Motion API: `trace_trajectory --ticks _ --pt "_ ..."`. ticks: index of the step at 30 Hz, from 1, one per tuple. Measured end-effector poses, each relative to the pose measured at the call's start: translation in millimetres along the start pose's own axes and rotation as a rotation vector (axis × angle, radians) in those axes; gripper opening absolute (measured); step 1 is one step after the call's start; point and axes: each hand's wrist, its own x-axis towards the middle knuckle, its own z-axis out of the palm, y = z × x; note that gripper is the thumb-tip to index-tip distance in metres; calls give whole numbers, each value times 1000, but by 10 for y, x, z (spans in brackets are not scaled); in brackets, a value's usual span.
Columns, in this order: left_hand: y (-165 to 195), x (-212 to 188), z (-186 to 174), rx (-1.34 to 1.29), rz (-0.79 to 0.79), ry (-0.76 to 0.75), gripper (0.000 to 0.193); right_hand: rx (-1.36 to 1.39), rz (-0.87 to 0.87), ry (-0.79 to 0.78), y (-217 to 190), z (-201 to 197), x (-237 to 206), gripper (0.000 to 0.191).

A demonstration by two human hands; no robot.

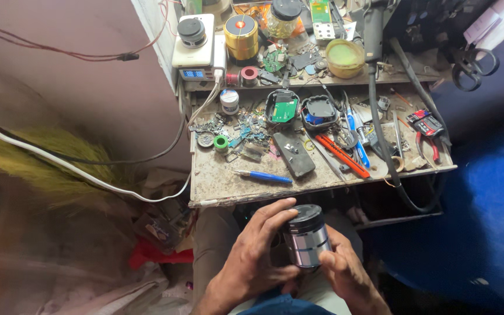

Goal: The person sits at a repair bench holding a camera lens barrel, pries at its rear ring with a small white spudger, wipes the lens barrel with a small pad, then uses a screwdriver and a red utility knife to work on the lens mount, repeatedly turning the barrel while manipulating its parts.

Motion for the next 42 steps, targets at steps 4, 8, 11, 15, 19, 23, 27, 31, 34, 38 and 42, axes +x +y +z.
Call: trace_trajectory --ticks 4,8,11,15,19,23,27,31,34,38,42 --pt "17 -24 15 54 19 62 90 -16 2 24 17 31 17 101" --pt "-10 -71 9 38 36 101 87 25 33 -45 30 38 0 107" --pt "-37 -117 24 -21 -46 143 84 69 4 -41 39 53 -5 109" --pt "-80 -144 44 -79 -65 212 84 160 23 -65 -14 120 -12 105" --pt "-45 -179 52 18 27 158 90 162 42 -74 -38 216 11 97" --pt "-18 -217 -7 -85 72 92 101 -11 -106 35 4 197 -13 87" --pt "-38 -249 -53 -288 -98 115 94 -189 -169 189 78 131 -3 83" --pt "-60 -231 -71 -437 -291 111 84 -353 -243 227 111 174 -28 83" --pt "-59 -191 -104 -401 -327 94 86 -351 -232 195 82 252 -51 84" --pt "-28 -163 -134 -380 -312 93 87 -290 -172 192 11 346 -64 84" --pt "-1 -174 -148 -359 -303 108 90 -262 -173 169 -33 425 -54 80"
